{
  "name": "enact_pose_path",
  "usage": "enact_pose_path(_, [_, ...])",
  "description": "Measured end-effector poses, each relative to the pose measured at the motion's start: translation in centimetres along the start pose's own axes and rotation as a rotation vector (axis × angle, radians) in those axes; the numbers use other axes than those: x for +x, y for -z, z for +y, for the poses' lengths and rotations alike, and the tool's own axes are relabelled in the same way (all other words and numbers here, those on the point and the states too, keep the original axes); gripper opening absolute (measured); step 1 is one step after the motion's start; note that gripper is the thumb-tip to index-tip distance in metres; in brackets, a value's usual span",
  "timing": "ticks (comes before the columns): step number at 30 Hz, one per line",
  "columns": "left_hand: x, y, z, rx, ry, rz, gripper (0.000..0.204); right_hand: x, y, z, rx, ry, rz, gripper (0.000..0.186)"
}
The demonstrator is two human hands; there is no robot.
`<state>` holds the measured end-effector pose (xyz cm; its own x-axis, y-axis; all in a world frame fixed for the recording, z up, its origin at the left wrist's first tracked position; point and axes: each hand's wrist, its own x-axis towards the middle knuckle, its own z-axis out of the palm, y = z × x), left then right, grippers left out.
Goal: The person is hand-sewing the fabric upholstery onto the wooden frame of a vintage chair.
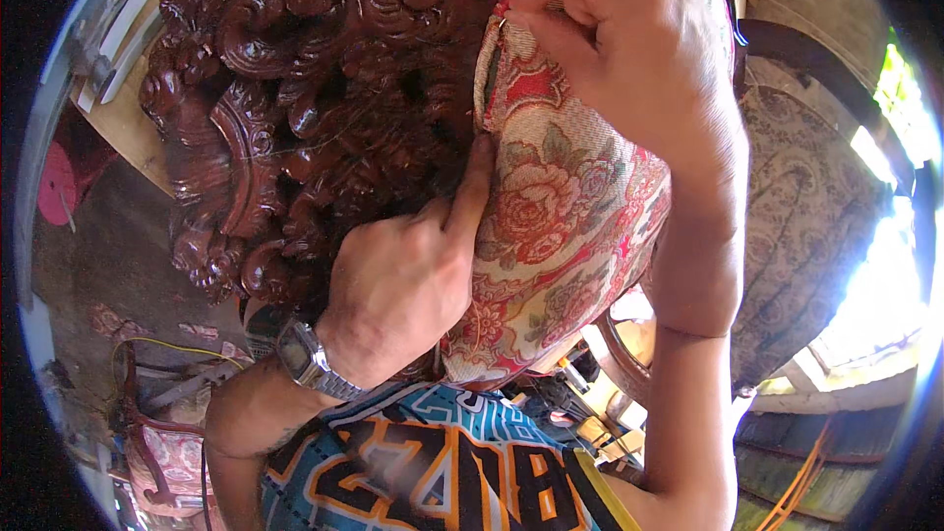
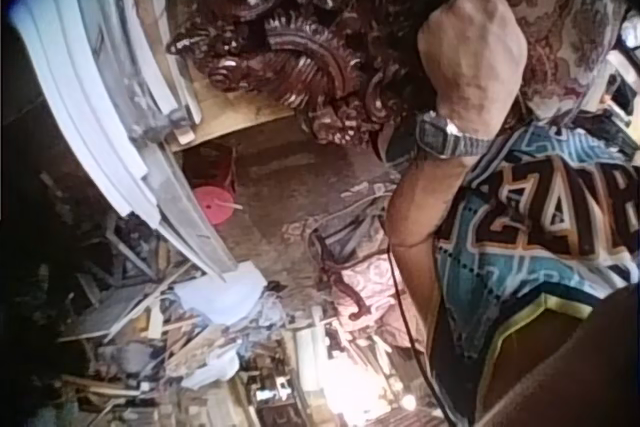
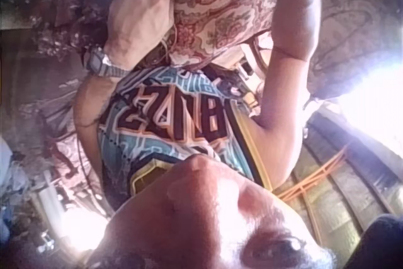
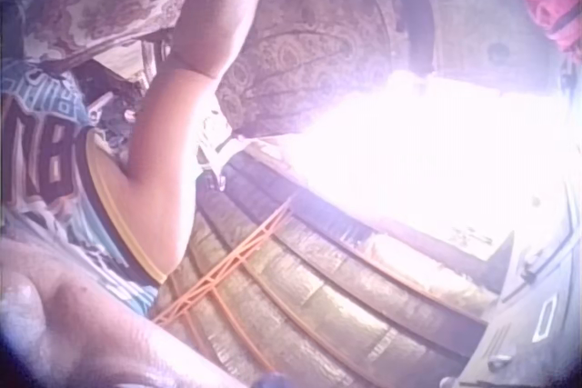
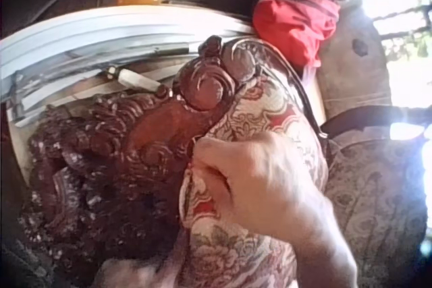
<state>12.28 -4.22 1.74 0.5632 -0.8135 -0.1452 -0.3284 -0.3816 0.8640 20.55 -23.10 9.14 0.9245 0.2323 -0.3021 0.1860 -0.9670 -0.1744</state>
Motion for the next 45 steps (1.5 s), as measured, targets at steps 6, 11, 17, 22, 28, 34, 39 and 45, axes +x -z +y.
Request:
enact_pose_path(6, [0.0, -0.2, -0.2, -0.009, 0.009, -0.006, 0.074, -0.5, -0.2, -0.6, -0.105, 0.021, -0.021, 0.008])
enact_pose_path(11, [0.0, -0.2, -0.2, -0.031, 0.002, 0.007, 0.076, -0.8, -0.7, -0.6, -0.098, -0.033, 0.034, 0.005])
enact_pose_path(17, [0.0, 0.2, 0.0, 0.013, 0.024, -0.043, 0.077, 0.5, 0.2, 0.4, -0.157, 0.259, 0.007, 0.009])
enact_pose_path(22, [0.0, -0.1, 0.1, -0.012, 0.012, -0.001, 0.077, 1.1, 0.9, 1.0, -0.093, 0.274, -0.175, 0.006])
enact_pose_path(28, [0.0, 0.4, -0.2, -0.058, 0.040, -0.031, 0.074, 1.1, 2.0, -1.1, 0.136, -0.101, -0.256, 0.016])
enact_pose_path(34, [0.0, 0.2, -0.2, -0.076, 0.026, -0.014, 0.071, -1.0, 0.1, 0.8, 0.178, 0.165, 0.056, 0.024])
enact_pose_path(39, [0.0, 0.3, -0.2, -0.046, 0.027, -0.028, 0.071, -1.0, -1.8, 0.6, -0.027, 0.313, 0.300, 0.009])
enact_pose_path(45, [0.0, 0.5, -0.2, -0.063, 0.053, -0.045, 0.065, -0.2, -1.0, -0.2, -0.053, 0.144, 0.110, 0.008])
